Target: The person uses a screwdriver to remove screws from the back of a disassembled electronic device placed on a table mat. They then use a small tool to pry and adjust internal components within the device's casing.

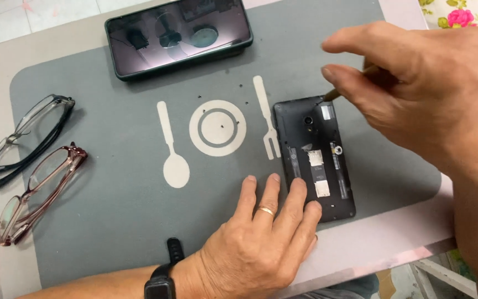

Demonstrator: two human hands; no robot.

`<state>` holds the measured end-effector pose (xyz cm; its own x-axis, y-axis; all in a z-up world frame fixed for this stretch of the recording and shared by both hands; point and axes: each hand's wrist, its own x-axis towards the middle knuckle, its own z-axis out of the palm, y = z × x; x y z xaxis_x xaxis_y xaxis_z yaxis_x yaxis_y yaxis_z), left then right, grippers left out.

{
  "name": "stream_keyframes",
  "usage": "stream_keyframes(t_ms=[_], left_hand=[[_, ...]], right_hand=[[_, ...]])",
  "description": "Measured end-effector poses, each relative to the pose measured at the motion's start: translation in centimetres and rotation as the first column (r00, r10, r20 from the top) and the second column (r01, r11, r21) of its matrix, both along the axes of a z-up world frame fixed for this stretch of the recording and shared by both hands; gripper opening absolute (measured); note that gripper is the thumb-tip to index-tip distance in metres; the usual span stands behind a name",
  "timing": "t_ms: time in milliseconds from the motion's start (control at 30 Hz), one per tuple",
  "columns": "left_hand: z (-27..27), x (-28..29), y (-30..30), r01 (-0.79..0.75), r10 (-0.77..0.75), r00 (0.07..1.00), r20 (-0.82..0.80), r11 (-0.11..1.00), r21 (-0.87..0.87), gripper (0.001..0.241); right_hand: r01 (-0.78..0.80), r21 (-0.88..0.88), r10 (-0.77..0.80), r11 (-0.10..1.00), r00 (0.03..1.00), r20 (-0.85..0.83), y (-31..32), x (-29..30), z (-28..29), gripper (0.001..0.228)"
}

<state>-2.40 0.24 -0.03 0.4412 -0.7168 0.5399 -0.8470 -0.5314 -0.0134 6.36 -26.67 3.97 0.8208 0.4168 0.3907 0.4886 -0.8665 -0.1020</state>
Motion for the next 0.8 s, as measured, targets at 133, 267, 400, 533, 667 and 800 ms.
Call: stream_keyframes(t_ms=[133, 267, 400, 533, 667, 800], left_hand=[[-0.3, -0.2, 0.1, 0.097, -0.096, 0.995, 0.017, 0.994, -0.054, 0.023], [0.0, -0.3, 0.3, 0.167, -0.169, 0.985, -0.026, 0.983, -0.071, 0.024], [-0.1, -0.4, 0.3, 0.198, -0.198, 0.980, 0.006, 0.977, -0.080, 0.021], [-0.3, -0.6, 0.6, 0.226, -0.227, 0.974, -0.013, 0.973, -0.056, 0.022], [-1.3, -0.9, 0.5, 0.208, -0.209, 0.978, 0.000, 0.976, -0.069, 0.018], [-1.5, -1.0, 0.4, 0.183, -0.186, 0.983, -0.011, 0.977, -0.110, 0.020]], right_hand=[[-0.069, 0.076, 0.071, 0.995, 0.997, -0.025, 0.9, 0.2, 1.1, 0.038], [-0.133, 0.161, 0.153, 0.978, 0.981, -0.117, 1.8, 0.4, 2.3, 0.036], [-0.173, 0.228, 0.188, 0.958, 0.981, -0.046, 1.2, 0.8, 1.4, 0.028], [-0.188, 0.288, 0.239, 0.939, 0.958, -0.156, 2.4, 0.4, 2.8, 0.050], [-0.049, 0.270, 0.113, 0.962, 0.968, -0.225, 3.5, -0.1, 3.0, 0.033], [-0.101, 0.340, 0.168, 0.935, 0.970, -0.173, 1.9, 0.4, 1.0, 0.023]])
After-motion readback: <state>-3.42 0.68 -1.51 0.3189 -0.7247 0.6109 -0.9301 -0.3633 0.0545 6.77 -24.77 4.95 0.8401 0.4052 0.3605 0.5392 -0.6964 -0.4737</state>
